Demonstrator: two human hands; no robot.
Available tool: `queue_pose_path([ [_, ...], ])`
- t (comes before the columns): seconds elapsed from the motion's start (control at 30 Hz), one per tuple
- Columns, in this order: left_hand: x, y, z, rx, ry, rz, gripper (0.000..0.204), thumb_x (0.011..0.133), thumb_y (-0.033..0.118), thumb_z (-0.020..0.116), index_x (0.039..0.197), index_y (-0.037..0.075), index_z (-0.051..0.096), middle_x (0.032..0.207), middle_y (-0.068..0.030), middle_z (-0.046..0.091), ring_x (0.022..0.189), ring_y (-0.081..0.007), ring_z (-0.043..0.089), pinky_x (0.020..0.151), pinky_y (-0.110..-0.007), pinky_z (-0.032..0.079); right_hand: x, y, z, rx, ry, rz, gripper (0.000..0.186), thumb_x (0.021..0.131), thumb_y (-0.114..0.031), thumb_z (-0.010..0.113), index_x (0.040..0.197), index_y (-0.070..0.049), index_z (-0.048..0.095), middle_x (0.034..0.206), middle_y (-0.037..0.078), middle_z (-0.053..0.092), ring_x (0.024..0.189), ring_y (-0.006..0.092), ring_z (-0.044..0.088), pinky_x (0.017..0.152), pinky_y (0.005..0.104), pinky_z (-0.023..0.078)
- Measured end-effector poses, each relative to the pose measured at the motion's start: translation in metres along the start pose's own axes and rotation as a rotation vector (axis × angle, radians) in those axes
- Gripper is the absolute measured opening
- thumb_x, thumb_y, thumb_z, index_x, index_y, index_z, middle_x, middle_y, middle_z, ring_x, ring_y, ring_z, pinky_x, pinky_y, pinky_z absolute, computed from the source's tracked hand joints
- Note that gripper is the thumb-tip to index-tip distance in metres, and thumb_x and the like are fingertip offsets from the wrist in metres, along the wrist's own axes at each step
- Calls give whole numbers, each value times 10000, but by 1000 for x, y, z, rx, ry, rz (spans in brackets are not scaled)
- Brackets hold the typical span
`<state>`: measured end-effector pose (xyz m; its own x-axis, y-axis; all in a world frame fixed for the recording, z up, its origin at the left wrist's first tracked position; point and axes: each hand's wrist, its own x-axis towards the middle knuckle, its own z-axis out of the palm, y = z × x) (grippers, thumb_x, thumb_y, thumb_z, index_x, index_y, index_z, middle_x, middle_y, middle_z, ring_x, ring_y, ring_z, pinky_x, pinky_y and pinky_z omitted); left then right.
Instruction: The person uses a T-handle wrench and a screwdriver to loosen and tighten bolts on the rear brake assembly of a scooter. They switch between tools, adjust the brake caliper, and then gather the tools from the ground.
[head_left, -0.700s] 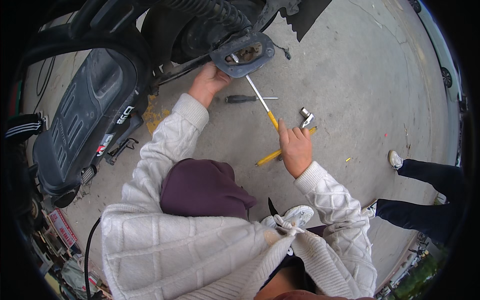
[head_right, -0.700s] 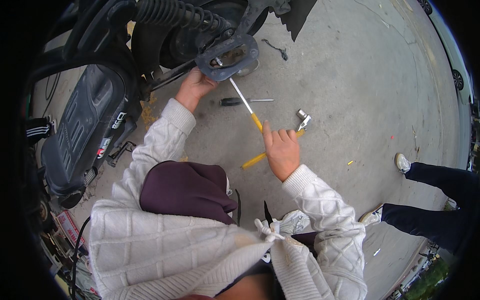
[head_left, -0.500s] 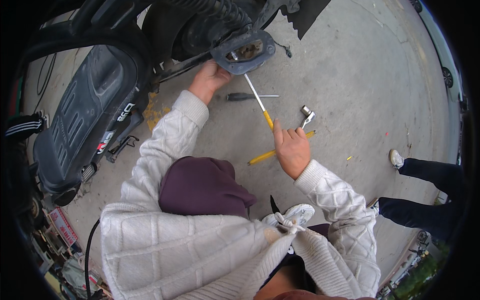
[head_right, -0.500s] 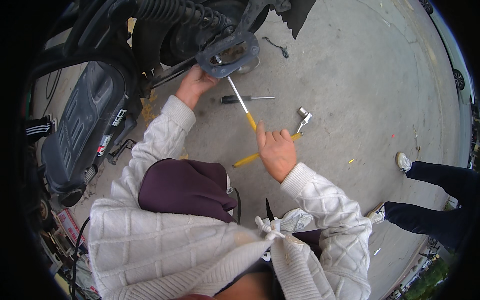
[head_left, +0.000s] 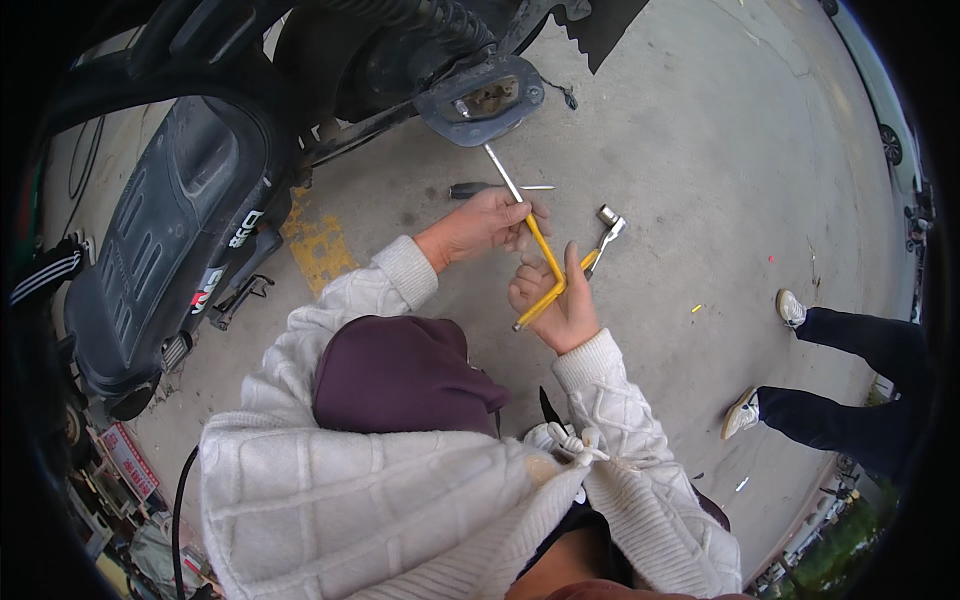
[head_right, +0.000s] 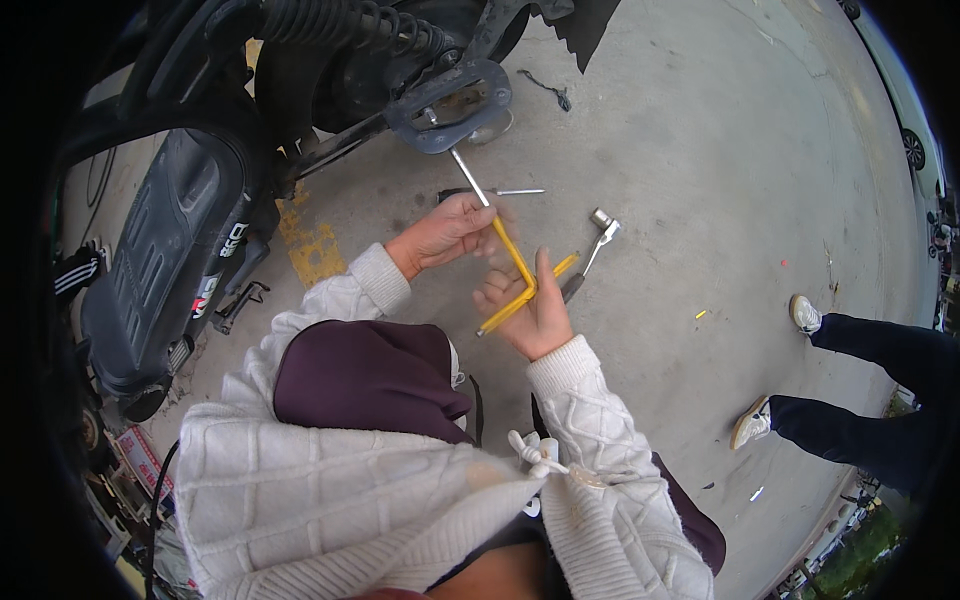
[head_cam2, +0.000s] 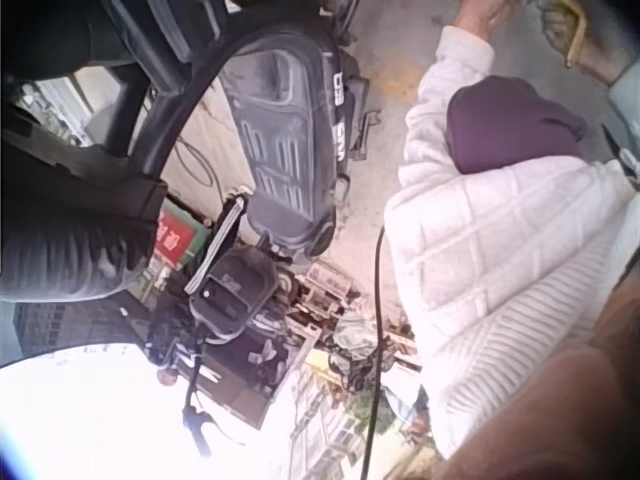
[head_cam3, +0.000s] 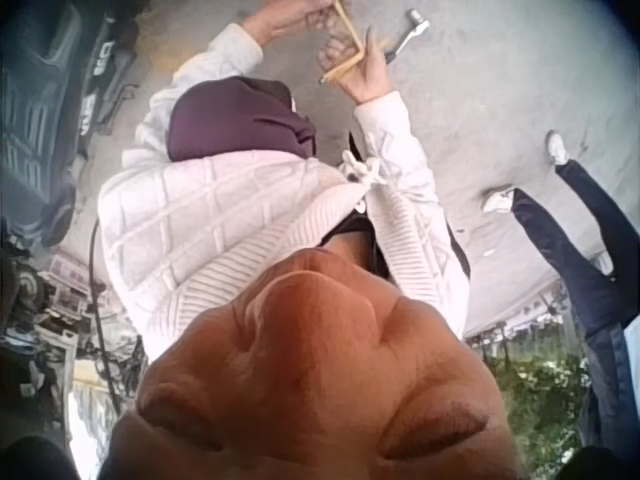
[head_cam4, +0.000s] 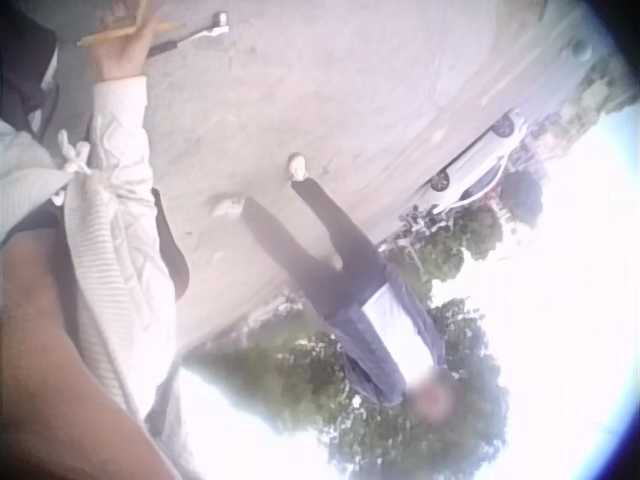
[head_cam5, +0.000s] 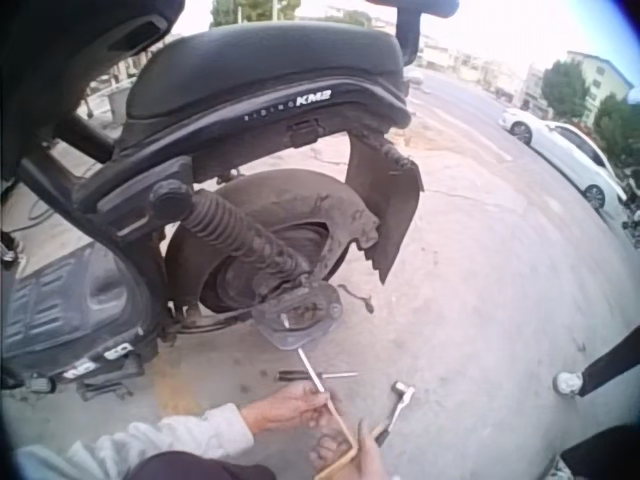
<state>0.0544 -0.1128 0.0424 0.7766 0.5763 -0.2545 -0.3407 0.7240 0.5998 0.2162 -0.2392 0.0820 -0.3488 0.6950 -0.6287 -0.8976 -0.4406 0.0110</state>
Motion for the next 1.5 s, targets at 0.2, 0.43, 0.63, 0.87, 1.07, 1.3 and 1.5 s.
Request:
queue_pose_path([
  [0.2,4,-1,8,104,5,35,274,1029,305,530,1031,39,597,993,-114,694,677,-95,609,557,-199,466,-47,-8,-16,-1663,458,-851,423,1007,-274,527,1290,37,473,1073,178,608,970,298,613,886,403,502],
  [0.43,-4,-9,11,129,24,-19,262,1039,288,505,1051,36,578,988,-114,688,641,-100,600,538,-215,448,-36,7,-35,-1487,349,-533,371,1025,-226,463,1259,62,482,898,126,648,754,248,654,692,357,551],
  [0.63,-10,-11,23,119,121,-16,233,1048,219,467,1061,3,555,976,-143,688,628,-120,609,529,-221,451,-39,2,-30,-676,351,-110,288,1036,-244,465,1119,23,535,889,103,610,720,264,650,681,354,562],
  [0.87,-8,-9,31,144,161,7,236,1045,220,479,1004,5,565,956,-152,696,595,-118,620,477,-217,439,-46,14,-14,-2305,420,-1499,401,832,32,664,1197,-25,508,1336,195,479,1292,392,459,1095,481,361],
  [1.07,-12,-5,31,152,183,25,233,1033,234,517,981,16,580,923,-143,703,572,-112,620,455,-205,425,-28,14,-2,-975,270,-658,347,1036,-330,482,1139,1,489,1021,208,678,1005,353,678,881,454,551],
  [1.3,-6,2,31,141,185,55,278,1032,263,521,973,-3,582,909,-151,697,570,-115,612,459,-212,422,-37,-10,-25,-739,557,-367,370,1053,-313,434,1125,42,514,954,180,649,764,359,675,757,420,579],
  [1.5,-7,1,32,154,252,50,302,1032,287,528,953,0,575,900,-135,693,546,-111,596,438,-216,408,-39,10,-25,-1564,429,-698,417,1036,-323,475,1257,29,510,953,154,674,807,325,672,747,403,547],
])
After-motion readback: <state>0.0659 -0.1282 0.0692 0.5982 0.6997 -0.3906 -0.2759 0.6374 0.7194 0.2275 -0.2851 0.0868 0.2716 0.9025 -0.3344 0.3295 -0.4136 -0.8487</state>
